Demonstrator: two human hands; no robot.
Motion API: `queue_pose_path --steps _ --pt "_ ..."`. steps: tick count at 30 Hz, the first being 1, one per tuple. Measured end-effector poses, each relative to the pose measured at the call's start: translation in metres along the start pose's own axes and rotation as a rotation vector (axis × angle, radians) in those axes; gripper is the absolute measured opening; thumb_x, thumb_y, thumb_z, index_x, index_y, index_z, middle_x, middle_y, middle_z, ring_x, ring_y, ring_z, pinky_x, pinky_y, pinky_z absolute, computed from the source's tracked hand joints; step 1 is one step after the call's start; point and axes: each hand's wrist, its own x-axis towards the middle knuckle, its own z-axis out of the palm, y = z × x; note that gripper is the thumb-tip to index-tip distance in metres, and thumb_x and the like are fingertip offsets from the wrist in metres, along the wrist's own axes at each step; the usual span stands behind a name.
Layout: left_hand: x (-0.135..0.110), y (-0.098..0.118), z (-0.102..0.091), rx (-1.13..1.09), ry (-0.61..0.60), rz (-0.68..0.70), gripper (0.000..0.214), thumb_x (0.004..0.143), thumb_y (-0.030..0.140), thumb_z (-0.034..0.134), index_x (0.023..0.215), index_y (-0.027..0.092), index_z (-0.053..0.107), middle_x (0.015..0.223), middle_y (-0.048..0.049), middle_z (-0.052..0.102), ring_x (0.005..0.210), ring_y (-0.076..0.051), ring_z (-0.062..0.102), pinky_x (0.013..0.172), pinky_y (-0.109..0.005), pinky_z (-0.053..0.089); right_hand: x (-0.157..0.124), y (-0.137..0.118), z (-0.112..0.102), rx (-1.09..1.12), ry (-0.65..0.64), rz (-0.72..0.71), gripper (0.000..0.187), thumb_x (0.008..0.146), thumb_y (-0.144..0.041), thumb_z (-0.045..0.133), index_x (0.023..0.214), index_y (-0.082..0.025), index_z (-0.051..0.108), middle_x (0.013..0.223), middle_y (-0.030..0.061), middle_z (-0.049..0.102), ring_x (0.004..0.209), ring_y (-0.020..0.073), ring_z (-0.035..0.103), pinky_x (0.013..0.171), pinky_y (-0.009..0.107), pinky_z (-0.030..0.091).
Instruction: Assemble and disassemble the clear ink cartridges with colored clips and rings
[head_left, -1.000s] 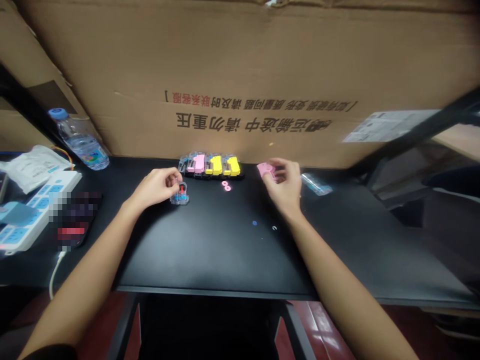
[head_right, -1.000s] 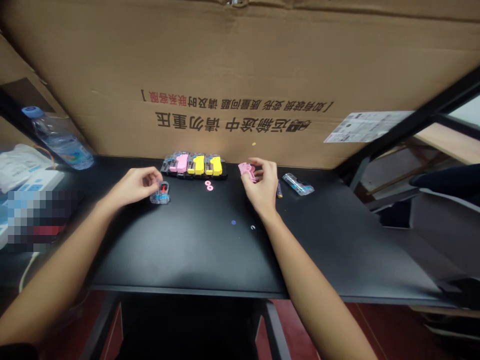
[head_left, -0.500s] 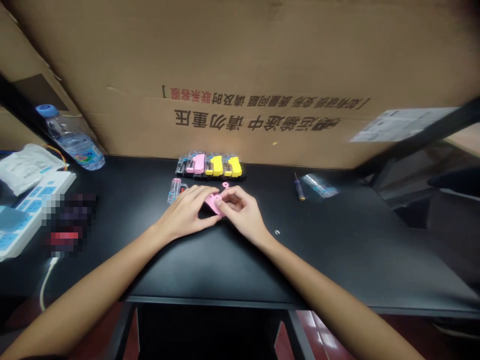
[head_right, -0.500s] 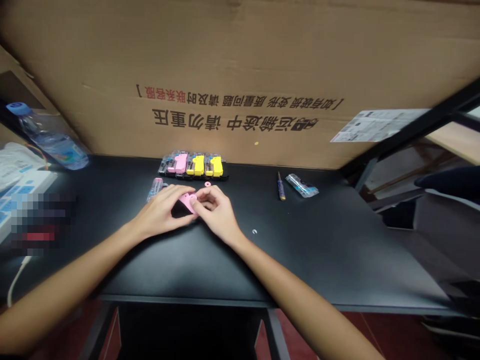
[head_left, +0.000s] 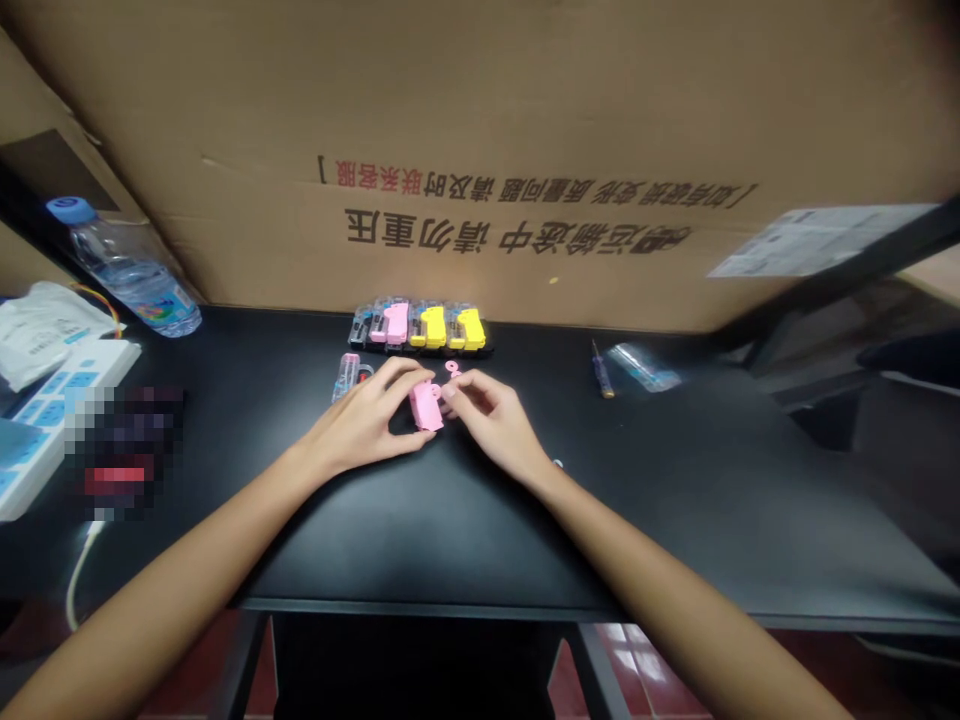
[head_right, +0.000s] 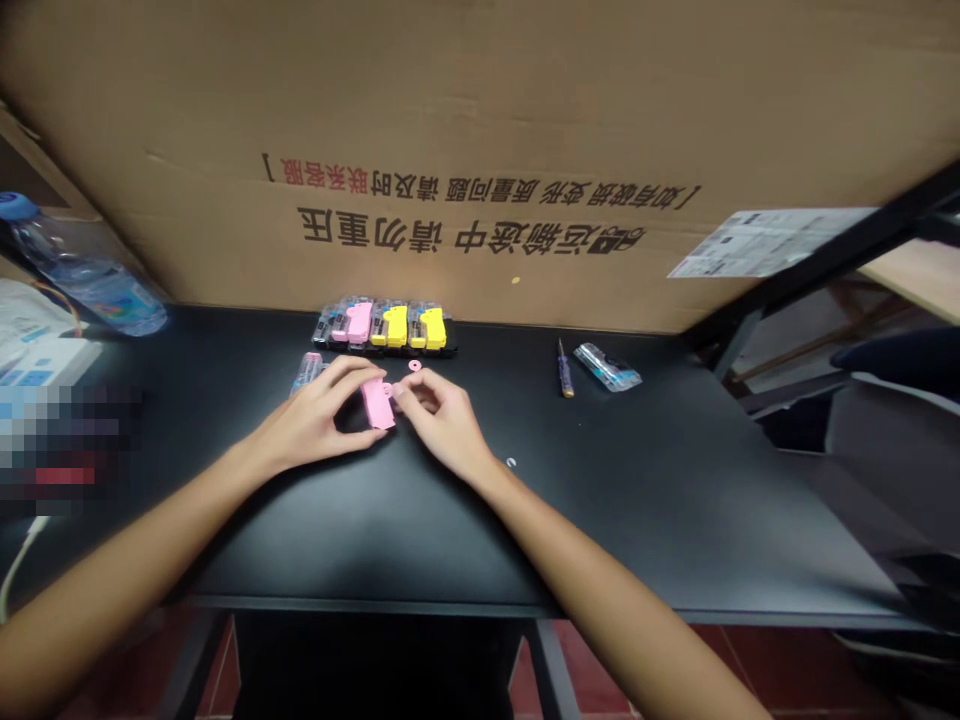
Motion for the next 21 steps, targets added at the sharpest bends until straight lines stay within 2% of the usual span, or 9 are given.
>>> queue_pose_path --steps 3,5,9,12,16,21 --pt "0.0 -0.005 -0.004 0.073 -0.054 0.006 0.059 0.093 0.042 0.078 0.146 0.022 0.06 0.139 -0.0117 0.069 0.13 -0.032 0.068 0.12 -0.053 0.049 0.004 0.002 -0.016 -0.298 0.142 -0.141 0.02 0.101 -0.039 0.066 0.094 -0.022 0.076 0.083 0.0028 0.071 0.071 0.0184 0.06 0.07 0.034 0.05" --pt "0.0 -0.007 -0.005 0.103 -0.075 0.03 0.059 0.092 0.046 0.079 0.144 0.021 0.062 0.136 -0.011 0.073 0.13 -0.031 0.068 0.129 -0.057 0.037 0.006 0.008 -0.024 -0.445 0.151 -0.205 0.017 0.101 -0.033 0.065 0.099 -0.022 0.078 0.085 0.004 0.071 0.072 0.0197 0.061 0.071 0.035 0.051" --pt "-0.001 -0.008 -0.005 0.153 -0.118 0.009 0.064 0.093 0.051 0.078 0.145 0.018 0.063 0.136 -0.0128 0.074 0.132 -0.031 0.066 0.131 -0.057 0.031 0.009 0.024 -0.029 -0.651 0.028 -0.251 0.025 0.1 -0.03 0.066 0.12 -0.022 0.079 0.109 0.0112 0.073 0.095 0.0287 0.07 0.086 0.045 0.058" --pt "-0.001 -0.008 -0.005 0.186 -0.126 -0.017 0.074 0.091 0.056 0.079 0.149 0.016 0.06 0.14 -0.0149 0.072 0.136 -0.033 0.063 0.13 -0.057 0.031 0.009 0.03 -0.027 -0.736 -0.029 -0.297 0.025 0.102 -0.029 0.066 0.122 -0.022 0.079 0.121 0.0136 0.073 0.107 0.0325 0.07 0.098 0.052 0.058" --pt "0.0 -0.009 -0.005 0.206 -0.122 -0.057 0.077 0.088 0.066 0.08 0.143 0.015 0.064 0.136 -0.0156 0.073 0.132 -0.035 0.064 0.127 -0.057 0.034 0.007 0.023 -0.026 -0.699 -0.138 -0.389 0.017 0.105 -0.026 0.064 0.111 -0.023 0.079 0.116 0.0098 0.079 0.103 0.0297 0.07 0.095 0.049 0.059" --pt "0.0 -0.01 -0.005 0.18 -0.127 -0.051 0.063 0.092 0.055 0.079 0.14 0.017 0.065 0.132 -0.013 0.075 0.128 -0.032 0.068 0.128 -0.055 0.032 0.002 0.012 -0.023 -0.72 -0.239 -0.482 0.019 0.108 -0.024 0.06 0.113 -0.023 0.078 0.109 0.0087 0.082 0.101 0.0288 0.072 0.09 0.045 0.061"
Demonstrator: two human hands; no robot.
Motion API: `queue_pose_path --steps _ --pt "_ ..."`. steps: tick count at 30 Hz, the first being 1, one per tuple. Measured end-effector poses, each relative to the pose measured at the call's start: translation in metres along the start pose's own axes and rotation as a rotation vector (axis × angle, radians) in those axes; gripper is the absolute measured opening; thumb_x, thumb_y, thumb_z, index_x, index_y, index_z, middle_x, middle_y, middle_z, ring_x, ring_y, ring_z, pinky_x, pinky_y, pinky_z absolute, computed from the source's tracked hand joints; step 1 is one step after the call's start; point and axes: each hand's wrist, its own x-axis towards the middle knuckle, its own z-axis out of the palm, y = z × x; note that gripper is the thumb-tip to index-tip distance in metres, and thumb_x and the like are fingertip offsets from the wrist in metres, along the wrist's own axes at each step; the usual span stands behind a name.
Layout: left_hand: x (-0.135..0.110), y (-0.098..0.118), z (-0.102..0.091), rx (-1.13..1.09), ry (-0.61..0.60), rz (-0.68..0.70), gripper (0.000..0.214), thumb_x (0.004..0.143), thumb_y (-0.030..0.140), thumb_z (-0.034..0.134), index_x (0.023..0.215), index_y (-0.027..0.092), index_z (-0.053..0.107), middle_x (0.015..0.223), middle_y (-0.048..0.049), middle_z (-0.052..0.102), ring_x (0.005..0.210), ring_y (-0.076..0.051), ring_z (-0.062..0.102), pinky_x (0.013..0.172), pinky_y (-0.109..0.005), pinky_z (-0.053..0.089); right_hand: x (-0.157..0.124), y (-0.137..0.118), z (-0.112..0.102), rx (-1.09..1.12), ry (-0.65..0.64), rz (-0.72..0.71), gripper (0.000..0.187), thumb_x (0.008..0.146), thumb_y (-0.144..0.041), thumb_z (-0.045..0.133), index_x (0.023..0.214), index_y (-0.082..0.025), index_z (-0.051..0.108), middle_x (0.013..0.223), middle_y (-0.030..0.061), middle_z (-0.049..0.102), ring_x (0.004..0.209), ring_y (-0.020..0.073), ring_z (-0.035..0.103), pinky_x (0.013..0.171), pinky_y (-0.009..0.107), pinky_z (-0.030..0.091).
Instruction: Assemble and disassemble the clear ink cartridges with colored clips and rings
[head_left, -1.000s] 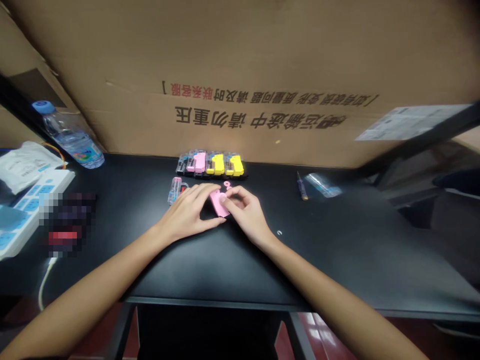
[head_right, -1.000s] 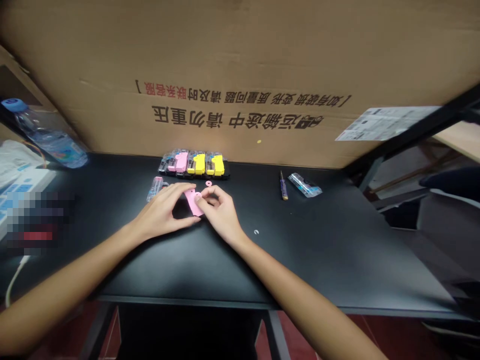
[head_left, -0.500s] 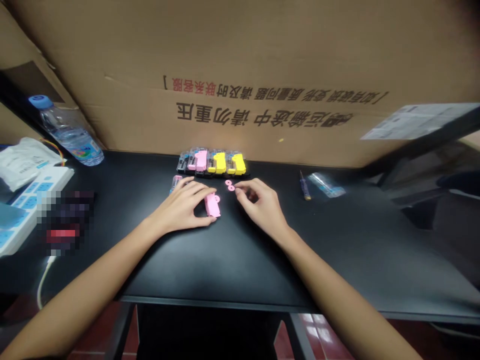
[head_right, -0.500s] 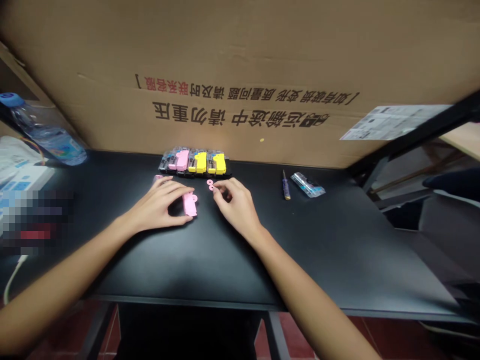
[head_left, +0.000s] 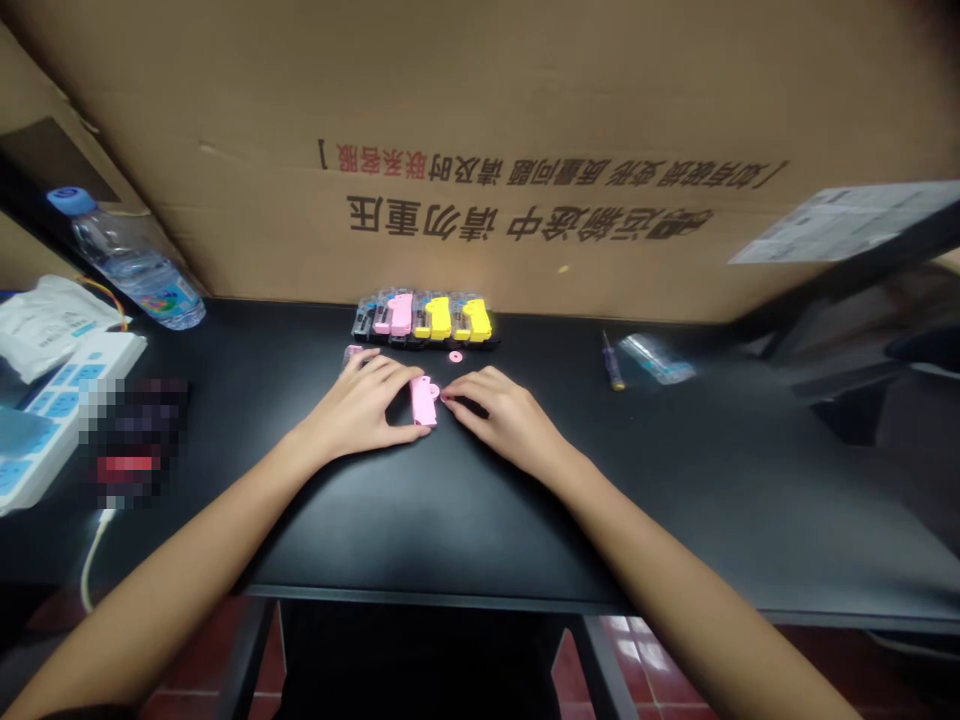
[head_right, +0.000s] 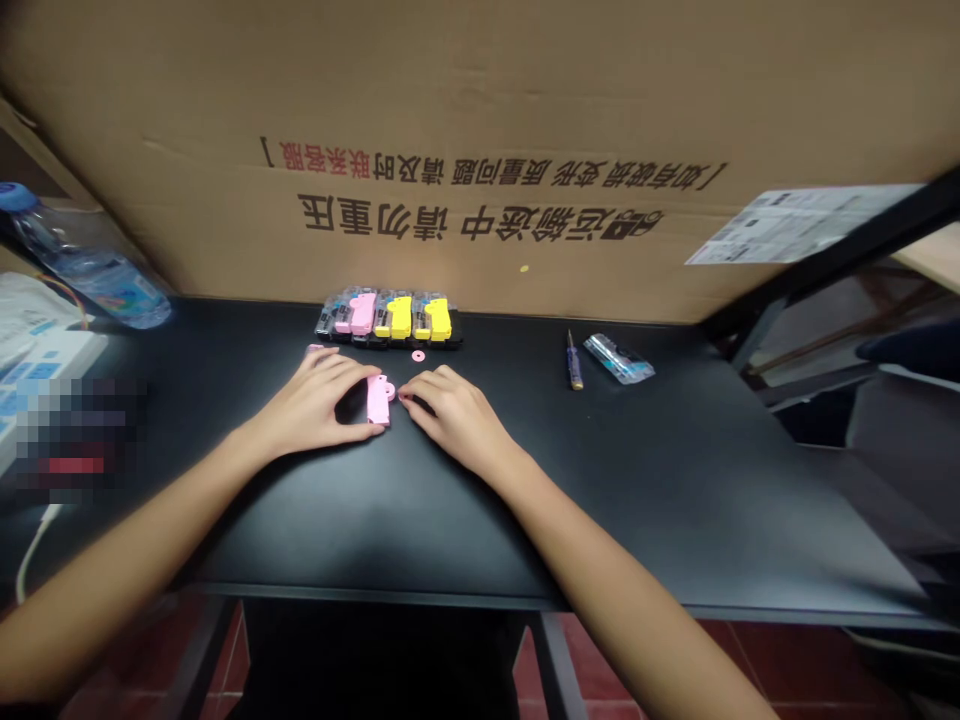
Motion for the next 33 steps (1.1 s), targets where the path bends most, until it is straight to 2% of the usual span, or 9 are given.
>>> queue_pose_path --steps 7,13,18,24,33 --pt "0.0 -0.001 -0.002 0.014 0.015 0.023 0.06 0.094 0.051 0.077 0.142 0.018 0.063 0.134 -0.013 0.076 0.127 -0.032 0.07 0.13 -0.055 0.029 -0.003 0.0 0.003 -0.015 0.026 0.01 0.026 0.108 -0.02 0.056 0.12 -0.02 0.079 0.109 0.0127 0.081 0.099 0.0286 0.075 0.089 0.046 0.062" --pt "0.0 0.0 -0.003 -0.003 0.005 0.043 0.06 0.095 0.049 0.076 0.145 0.019 0.061 0.137 -0.0129 0.075 0.129 -0.032 0.069 0.13 -0.056 0.03 0.002 -0.012 0.006 0.389 0.181 0.188 0.017 0.105 -0.028 0.066 0.108 -0.024 0.082 0.101 0.0063 0.082 0.088 0.0225 0.076 0.081 0.037 0.06" --pt "0.0 0.004 -0.005 -0.007 0.006 0.072 0.057 0.096 0.045 0.076 0.145 0.02 0.06 0.14 -0.013 0.073 0.131 -0.032 0.068 0.129 -0.055 0.032 0.005 -0.018 0.01 0.607 0.235 0.312 0.023 0.099 -0.046 0.075 0.106 -0.026 0.085 0.105 0.0079 0.08 0.094 0.0251 0.075 0.085 0.042 0.062" --pt "0.001 0.005 -0.006 -0.006 0.004 0.105 0.056 0.097 0.044 0.074 0.145 0.019 0.061 0.14 -0.0131 0.073 0.13 -0.032 0.068 0.128 -0.054 0.034 0.006 -0.015 0.015 0.739 0.203 0.321 0.027 0.093 -0.052 0.081 0.102 -0.027 0.086 0.109 0.0085 0.079 0.102 0.026 0.074 0.096 0.045 0.063" --pt "0.001 0.006 -0.005 -0.006 0.013 0.108 0.055 0.097 0.044 0.075 0.144 0.018 0.061 0.139 -0.0134 0.073 0.129 -0.031 0.069 0.128 -0.053 0.034 0.006 -0.017 0.015 0.854 0.15 0.367 0.032 0.093 -0.053 0.08 0.102 -0.023 0.082 0.107 0.0073 0.078 0.08 0.0187 0.072 0.08 0.039 0.065"
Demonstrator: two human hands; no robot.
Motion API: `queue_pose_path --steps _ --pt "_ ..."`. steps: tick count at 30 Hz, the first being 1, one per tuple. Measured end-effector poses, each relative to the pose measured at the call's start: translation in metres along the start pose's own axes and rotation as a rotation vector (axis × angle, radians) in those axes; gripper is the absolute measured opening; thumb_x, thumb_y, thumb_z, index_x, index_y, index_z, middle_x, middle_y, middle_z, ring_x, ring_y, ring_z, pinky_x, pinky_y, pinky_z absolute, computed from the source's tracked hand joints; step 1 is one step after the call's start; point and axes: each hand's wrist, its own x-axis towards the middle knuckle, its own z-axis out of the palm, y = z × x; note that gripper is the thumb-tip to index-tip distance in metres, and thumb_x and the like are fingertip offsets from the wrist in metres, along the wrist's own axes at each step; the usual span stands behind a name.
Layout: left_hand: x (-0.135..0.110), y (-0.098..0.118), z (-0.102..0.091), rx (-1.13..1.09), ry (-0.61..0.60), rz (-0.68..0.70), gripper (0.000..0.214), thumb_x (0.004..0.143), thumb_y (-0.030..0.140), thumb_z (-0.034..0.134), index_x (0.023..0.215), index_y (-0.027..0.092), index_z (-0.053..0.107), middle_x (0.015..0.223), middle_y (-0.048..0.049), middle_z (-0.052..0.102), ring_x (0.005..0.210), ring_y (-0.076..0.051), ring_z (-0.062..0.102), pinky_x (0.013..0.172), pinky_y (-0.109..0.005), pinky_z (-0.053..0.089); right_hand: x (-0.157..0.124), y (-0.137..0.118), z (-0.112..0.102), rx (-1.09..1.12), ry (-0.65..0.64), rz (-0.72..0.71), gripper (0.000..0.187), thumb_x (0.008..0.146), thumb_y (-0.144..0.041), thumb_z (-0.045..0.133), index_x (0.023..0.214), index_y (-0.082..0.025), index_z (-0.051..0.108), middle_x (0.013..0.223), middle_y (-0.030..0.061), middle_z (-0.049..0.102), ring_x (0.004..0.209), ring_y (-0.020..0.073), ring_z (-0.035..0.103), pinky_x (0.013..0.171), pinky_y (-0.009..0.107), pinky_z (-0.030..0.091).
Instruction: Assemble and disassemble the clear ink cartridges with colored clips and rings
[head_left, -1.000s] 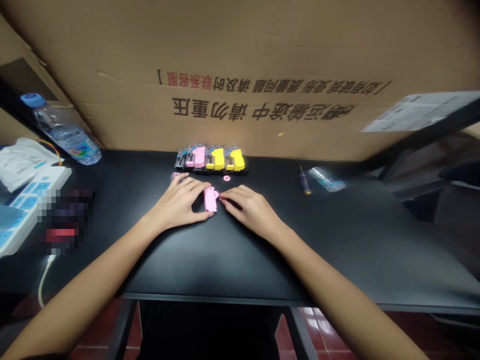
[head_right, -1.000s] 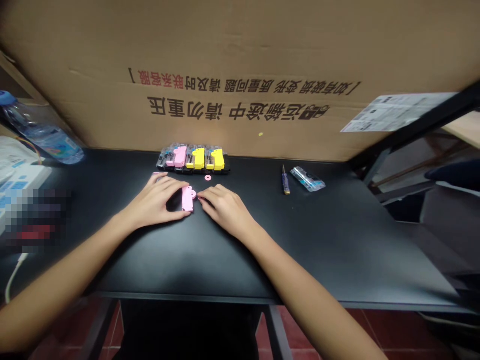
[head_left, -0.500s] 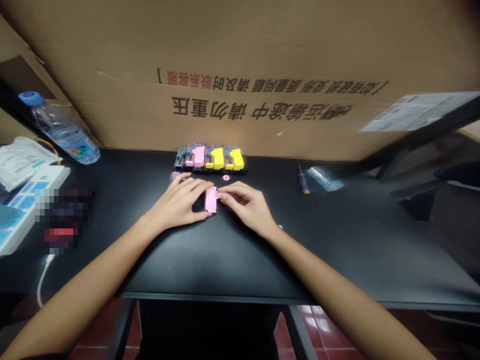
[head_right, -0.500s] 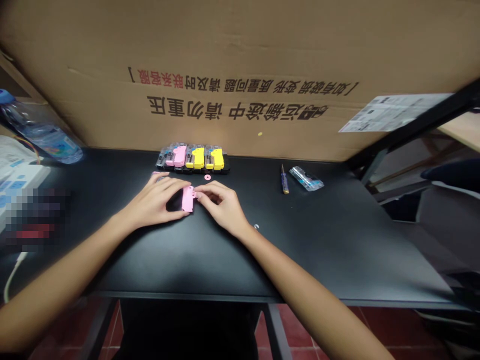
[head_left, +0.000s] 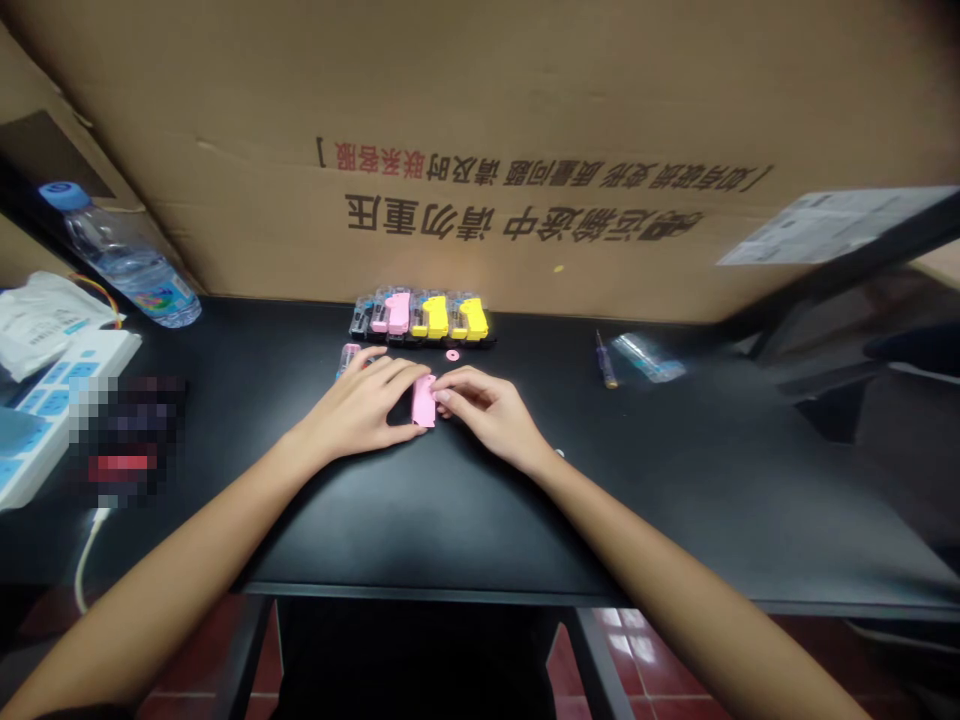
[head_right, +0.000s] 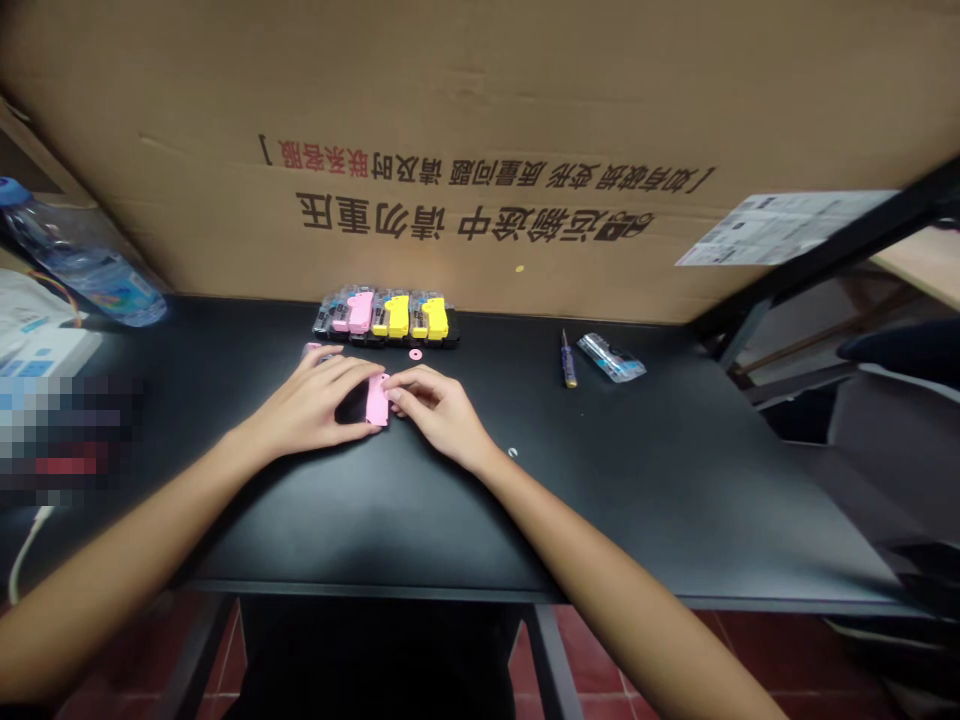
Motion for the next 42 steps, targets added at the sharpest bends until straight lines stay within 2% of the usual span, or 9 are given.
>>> queue_pose_path --steps 16,27,35,37,39,42 --pt "0.0009 0.0034 -0.0017 0.061 -0.008 0.033 0.054 0.1 0.041 0.071 0.148 0.019 0.06 0.143 -0.0144 0.071 0.132 -0.032 0.067 0.129 -0.055 0.032 -0.001 -0.0026 0.0048 -0.012 0.014 0.048 0.032 0.094 -0.056 0.078 0.102 -0.024 0.076 0.1 0.0051 0.078 0.082 0.0202 0.072 0.081 0.04 0.066" --pt "0.0009 0.0051 -0.0011 0.064 -0.014 0.056 0.054 0.1 0.041 0.072 0.148 0.02 0.06 0.142 -0.0137 0.072 0.131 -0.032 0.068 0.129 -0.055 0.033 0.0008 -0.0008 0.0051 0.069 0.03 0.075 0.041 0.088 -0.058 0.084 0.101 -0.023 0.067 0.084 0.0002 0.066 0.07 0.0149 0.061 0.061 0.029 0.056" --pt "0.0013 0.0058 -0.0027 0.068 -0.017 0.075 0.05 0.101 0.04 0.071 0.144 0.019 0.061 0.142 -0.0132 0.072 0.129 -0.031 0.068 0.128 -0.054 0.033 0.0027 -0.0003 0.0042 0.15 0.005 0.126 0.044 0.083 -0.057 0.088 0.1 -0.024 0.063 0.078 -0.0033 0.064 0.061 0.012 0.057 0.057 0.029 0.053" --pt "0.0014 0.0062 -0.0038 0.07 -0.015 0.072 0.051 0.1 0.041 0.072 0.144 0.018 0.061 0.141 -0.0135 0.073 0.128 -0.031 0.069 0.127 -0.054 0.033 0.0025 -0.0009 0.0036 0.141 0.009 0.125 0.042 0.085 -0.055 0.086 0.101 -0.024 0.064 0.08 -0.0029 0.065 0.059 0.0116 0.056 0.057 0.029 0.053" --pt "0.0013 0.0063 -0.005 0.063 -0.006 0.059 0.052 0.099 0.044 0.073 0.143 0.018 0.062 0.14 -0.0135 0.074 0.127 -0.031 0.069 0.127 -0.055 0.033 0.002 -0.0008 0.0018 0.083 0.03 0.093 0.033 0.093 -0.053 0.078 0.103 -0.024 0.066 0.084 -0.001 0.067 0.059 0.012 0.057 0.058 0.03 0.054" --pt "0.0006 0.0065 -0.0071 0.048 0.037 0.025 0.056 0.097 0.05 0.073 0.142 0.018 0.064 0.135 -0.0139 0.076 0.124 -0.031 0.071 0.127 -0.054 0.034 0.0006 0.0009 -0.0026 -0.101 0.066 -0.047 0.02 0.103 -0.042 0.063 0.109 -0.024 0.071 0.1 0.0043 0.07 0.067 0.014 0.06 0.065 0.033 0.057"
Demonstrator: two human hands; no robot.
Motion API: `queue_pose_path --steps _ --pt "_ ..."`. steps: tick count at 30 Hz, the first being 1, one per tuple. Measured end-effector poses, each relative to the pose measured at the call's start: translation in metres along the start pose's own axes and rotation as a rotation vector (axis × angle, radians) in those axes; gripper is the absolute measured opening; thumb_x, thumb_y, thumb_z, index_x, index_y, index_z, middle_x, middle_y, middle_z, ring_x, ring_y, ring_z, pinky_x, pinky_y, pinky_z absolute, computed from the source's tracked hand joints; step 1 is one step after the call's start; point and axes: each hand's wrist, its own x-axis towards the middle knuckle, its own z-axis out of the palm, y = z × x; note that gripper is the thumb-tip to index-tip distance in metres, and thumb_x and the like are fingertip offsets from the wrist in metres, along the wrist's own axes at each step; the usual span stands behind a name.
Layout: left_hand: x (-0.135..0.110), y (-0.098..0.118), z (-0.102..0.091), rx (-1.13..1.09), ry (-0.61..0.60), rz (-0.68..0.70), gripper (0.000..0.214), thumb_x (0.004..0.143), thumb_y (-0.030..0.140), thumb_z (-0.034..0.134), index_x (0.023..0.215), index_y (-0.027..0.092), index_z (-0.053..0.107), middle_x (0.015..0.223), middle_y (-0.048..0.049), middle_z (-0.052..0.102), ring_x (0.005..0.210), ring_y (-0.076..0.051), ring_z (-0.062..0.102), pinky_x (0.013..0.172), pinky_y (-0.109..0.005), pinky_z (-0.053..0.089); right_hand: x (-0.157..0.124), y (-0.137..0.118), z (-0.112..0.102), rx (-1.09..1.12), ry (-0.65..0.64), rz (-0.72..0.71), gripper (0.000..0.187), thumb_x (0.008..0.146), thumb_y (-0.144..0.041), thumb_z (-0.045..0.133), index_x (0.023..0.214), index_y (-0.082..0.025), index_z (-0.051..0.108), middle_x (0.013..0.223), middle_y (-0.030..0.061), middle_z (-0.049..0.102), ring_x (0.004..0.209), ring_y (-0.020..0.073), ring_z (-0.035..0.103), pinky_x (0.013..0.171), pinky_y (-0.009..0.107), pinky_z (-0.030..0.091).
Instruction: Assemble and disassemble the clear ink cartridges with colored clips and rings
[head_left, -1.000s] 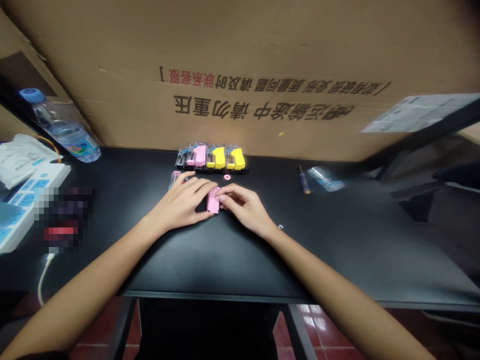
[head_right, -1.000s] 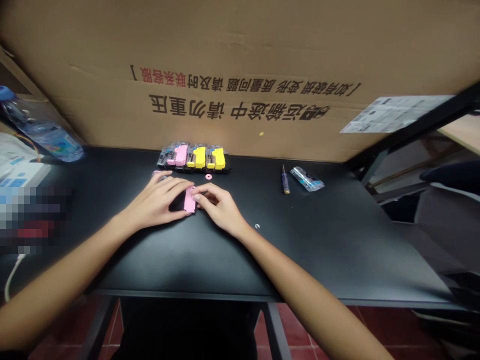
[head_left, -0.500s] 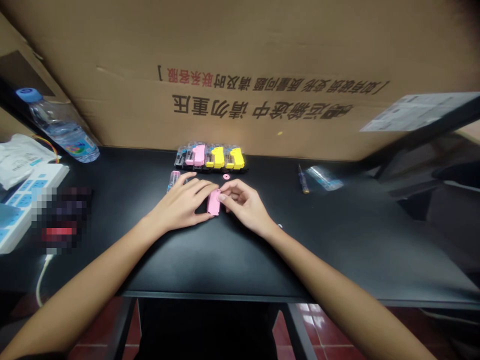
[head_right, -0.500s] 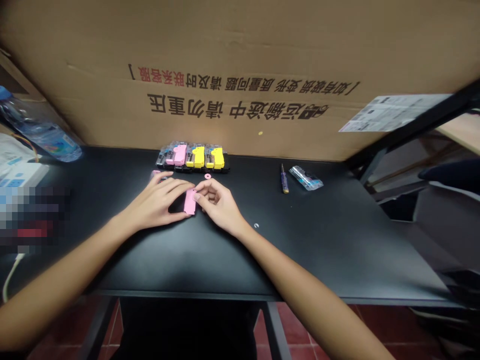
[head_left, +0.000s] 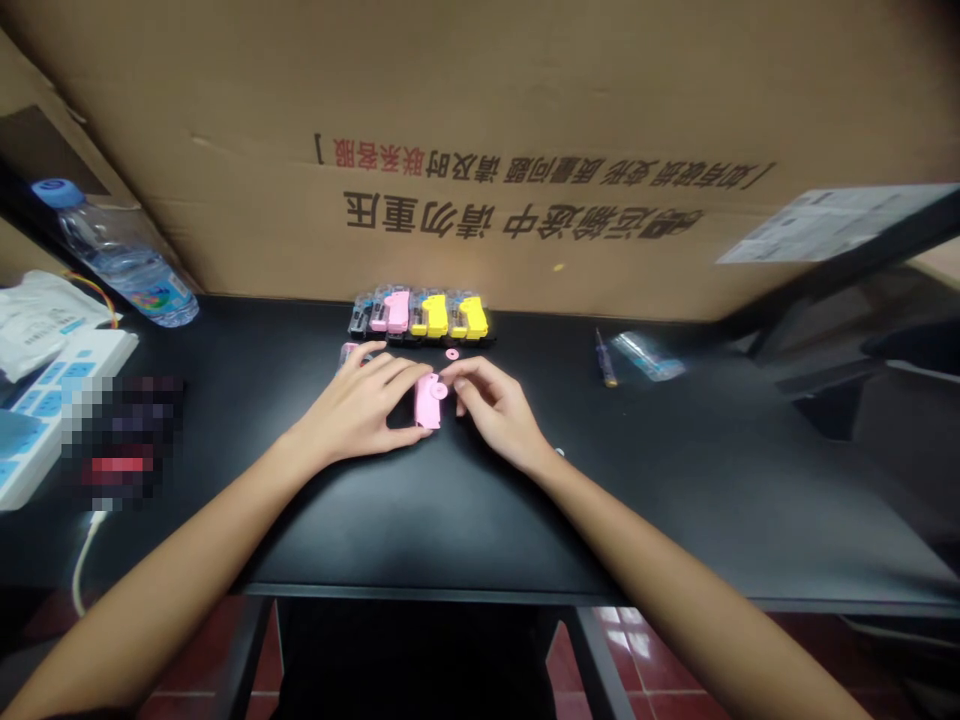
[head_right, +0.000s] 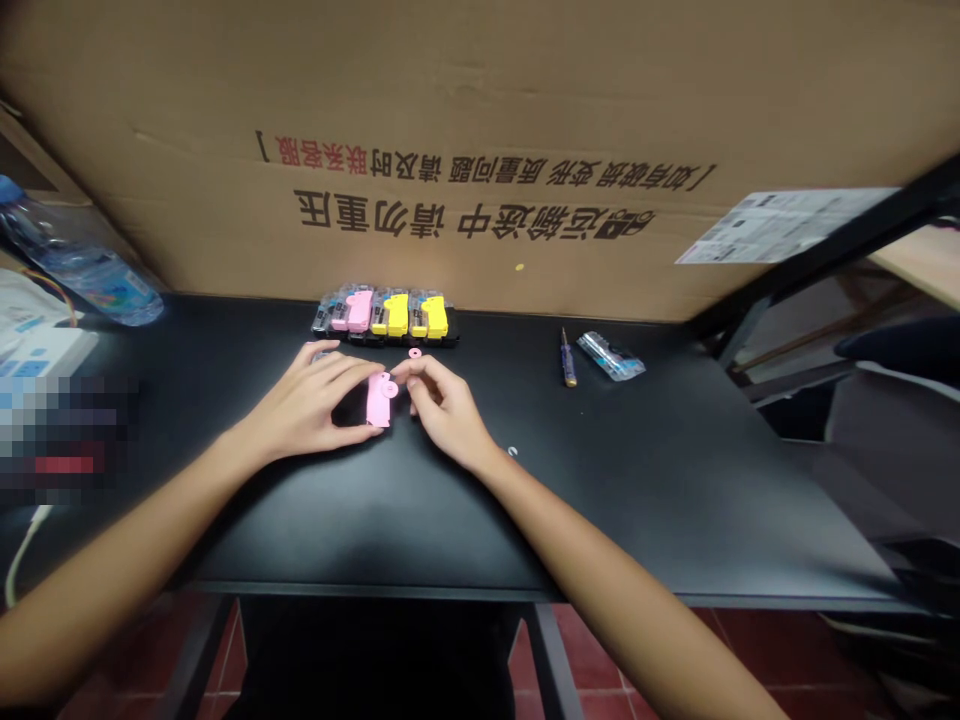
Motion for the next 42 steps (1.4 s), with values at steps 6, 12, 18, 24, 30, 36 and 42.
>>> queue_pose_path --steps 6,12,18,24,30,36,42 --pt "0.0 0.002 -0.003 -0.061 0.046 -0.059 0.056 0.095 0.056 0.07 0.135 0.016 0.068 0.12 -0.0124 0.079 0.112 -0.03 0.074 0.125 -0.055 0.037 -0.002 0.0 -0.004 -0.199 -0.081 -0.25 0.026 0.1 -0.029 0.068 0.126 -0.027 0.072 0.133 0.0113 0.064 0.076 0.0148 0.065 0.074 0.037 0.062" --pt "0.0 0.0 -0.003 -0.09 0.038 -0.1 0.048 0.109 0.053 0.053 0.141 0.018 0.063 0.137 -0.0125 0.075 0.126 -0.03 0.07 0.127 -0.055 0.034 -0.002 -0.001 -0.003 -0.239 -0.04 -0.261 0.023 0.097 -0.04 0.077 0.112 -0.024 0.072 0.108 0.0068 0.072 0.072 0.0158 0.064 0.069 0.035 0.059" --pt "-0.001 -0.002 -0.002 -0.041 0.066 -0.039 0.073 0.098 0.052 0.073 0.159 0.02 0.048 0.16 -0.0166 0.059 0.147 -0.034 0.057 0.123 -0.05 0.04 -0.001 -0.002 -0.001 -0.178 -0.017 -0.027 0.027 0.097 -0.048 0.074 0.098 -0.021 0.073 0.084 0.002 0.073 0.069 0.0165 0.063 0.066 0.031 0.053" --pt "-0.001 -0.002 0.003 -0.029 0.084 -0.026 0.063 0.101 0.051 0.071 0.152 0.017 0.054 0.15 -0.0166 0.067 0.138 -0.033 0.064 0.117 -0.047 0.045 -0.001 -0.006 -0.001 -0.227 -0.093 -0.065 0.025 0.103 -0.045 0.067 0.098 -0.022 0.075 0.093 0.0046 0.077 0.081 0.0206 0.069 0.078 0.036 0.056" --pt "-0.003 -0.008 0.006 0.003 0.01 -0.068 0.066 0.094 0.054 0.078 0.146 0.016 0.061 0.14 -0.0154 0.072 0.128 -0.034 0.066 0.113 -0.051 0.049 0.003 0.015 -0.013 -0.485 -0.02 -0.119 0.028 0.109 -0.042 0.058 0.124 -0.026 0.074 0.151 0.012 0.068 0.145 0.0343 0.057 0.121 0.061 0.042" --pt "-0.004 -0.013 0.01 0.002 0.018 -0.039 0.063 0.092 0.05 0.081 0.142 0.015 0.064 0.133 -0.0145 0.073 0.129 -0.034 0.066 0.118 -0.053 0.05 0.004 0.017 -0.015 -0.579 -0.072 -0.242 0.02 0.103 -0.03 0.067 0.121 -0.025 0.074 0.124 0.0106 0.079 0.126 0.0337 0.067 0.11 0.057 0.052" --pt "-0.004 -0.018 0.011 0.011 0.048 -0.019 0.065 0.09 0.05 0.082 0.142 0.015 0.065 0.133 -0.0144 0.074 0.131 -0.033 0.066 0.133 -0.061 0.034 0.004 0.012 -0.014 -0.571 -0.168 -0.33 0.017 0.105 -0.018 0.06 0.114 -0.023 0.074 0.107 0.0092 0.077 0.1 0.0266 0.071 0.092 0.045 0.058"
